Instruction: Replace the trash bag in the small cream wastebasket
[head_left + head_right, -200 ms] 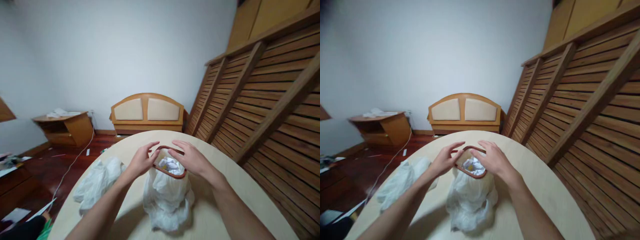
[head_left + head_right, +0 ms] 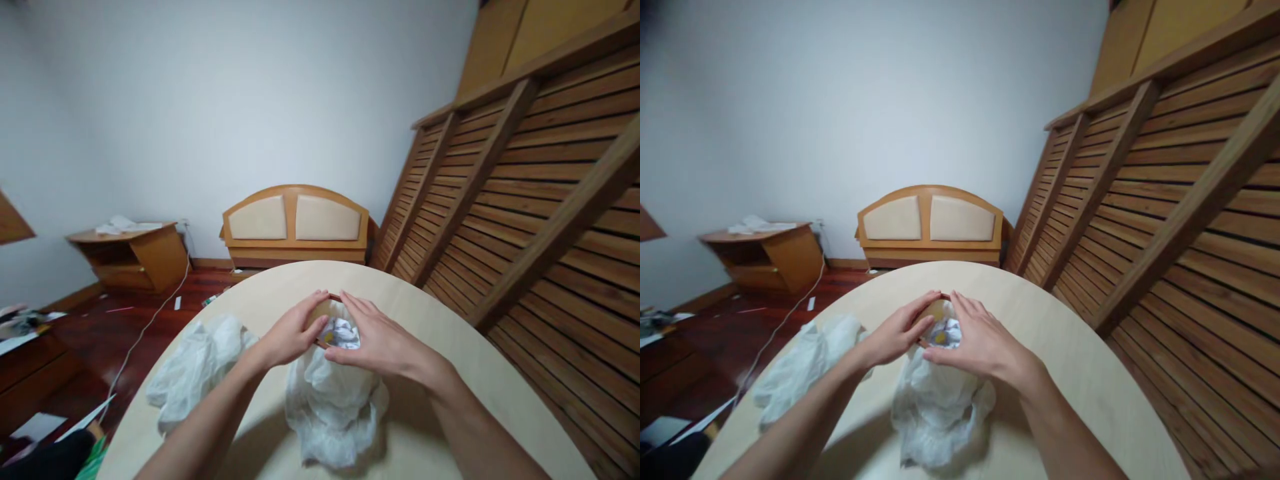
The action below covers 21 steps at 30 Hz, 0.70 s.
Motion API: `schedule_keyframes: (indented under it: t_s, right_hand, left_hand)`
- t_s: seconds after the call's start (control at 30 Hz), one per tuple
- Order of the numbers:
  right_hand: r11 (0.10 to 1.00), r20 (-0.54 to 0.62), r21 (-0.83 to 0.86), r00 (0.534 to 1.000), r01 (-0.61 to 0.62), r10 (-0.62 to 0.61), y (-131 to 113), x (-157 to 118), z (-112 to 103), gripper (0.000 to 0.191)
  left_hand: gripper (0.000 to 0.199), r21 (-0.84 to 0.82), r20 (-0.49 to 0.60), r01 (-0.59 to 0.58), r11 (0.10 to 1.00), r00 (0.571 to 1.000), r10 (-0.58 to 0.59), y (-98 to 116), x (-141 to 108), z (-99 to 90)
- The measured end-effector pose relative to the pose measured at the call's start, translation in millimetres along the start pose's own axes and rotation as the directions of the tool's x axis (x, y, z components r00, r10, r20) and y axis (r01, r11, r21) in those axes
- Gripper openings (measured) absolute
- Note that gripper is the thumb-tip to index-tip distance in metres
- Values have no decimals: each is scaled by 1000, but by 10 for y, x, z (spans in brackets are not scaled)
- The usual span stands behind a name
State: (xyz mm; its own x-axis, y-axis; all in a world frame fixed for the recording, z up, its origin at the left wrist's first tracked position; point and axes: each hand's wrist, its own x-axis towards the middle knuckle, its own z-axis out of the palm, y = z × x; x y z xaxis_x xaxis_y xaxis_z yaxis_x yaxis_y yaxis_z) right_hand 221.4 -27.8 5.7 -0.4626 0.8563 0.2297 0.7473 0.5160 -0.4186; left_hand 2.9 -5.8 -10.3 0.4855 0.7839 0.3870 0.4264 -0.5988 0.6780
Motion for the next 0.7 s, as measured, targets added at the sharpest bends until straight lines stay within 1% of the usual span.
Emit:
schedule_keyframes:
  t_s: [0.13, 0.23, 0.3, 0.37, 0.4, 0.47, 0.5, 0.53, 0.57, 0.6, 0.67, 0.7]
  right_hand:
    - [1000, -21, -5, 1000, 2, -2, -37, 13, 31, 116]
    - [1000, -45, 7, 999, 19, -18, -29, 50, 51, 114]
    - [998, -54, 49, 998, 36, -33, 14, 63, 66, 116]
    - [992, -96, 113, 994, 62, -51, 87, 59, 77, 121]
    - [987, -137, 143, 989, 75, -55, 132, 51, 81, 121]
    - [979, -253, 188, 967, 81, -32, 232, 23, 98, 113]
    - [975, -313, 209, 950, 73, -4, 284, 4, 120, 105]
    - [970, -364, 234, 931, 58, 32, 336, -19, 155, 98]
    - [963, -402, 264, 913, 44, 69, 388, -46, 209, 92]
    - [953, -421, 300, 902, 35, 100, 439, -77, 282, 91]
    - [924, -398, 382, 906, 20, 146, 536, -147, 481, 94]
    - [923, -357, 385, 923, 4, 145, 581, -185, 598, 94]
  left_hand:
    - [54, 156, 28, -18, 988, 1000, 14, 27, -20, -4]
    - [51, 229, 53, -49, 972, 998, 38, 96, -15, -59]
    - [45, 221, 94, -116, 968, 991, 97, 145, -15, -126]
    - [37, 173, 181, -209, 963, 967, 177, 176, -19, -199]
    - [32, 148, 234, -248, 957, 949, 210, 181, -19, -230]
    - [25, 128, 304, -293, 948, 921, 244, 161, -9, -258]
    - [22, 142, 305, -300, 943, 920, 247, 138, 3, -252]
    - [19, 167, 282, -304, 938, 926, 250, 106, 18, -234]
    - [18, 203, 235, -299, 932, 939, 250, 68, 37, -205]
    - [18, 247, 178, -292, 924, 951, 253, 27, 57, -171]
    - [17, 343, 85, -262, 902, 965, 248, -60, 92, -104]
    - [15, 390, 47, -240, 889, 969, 241, -100, 103, -81]
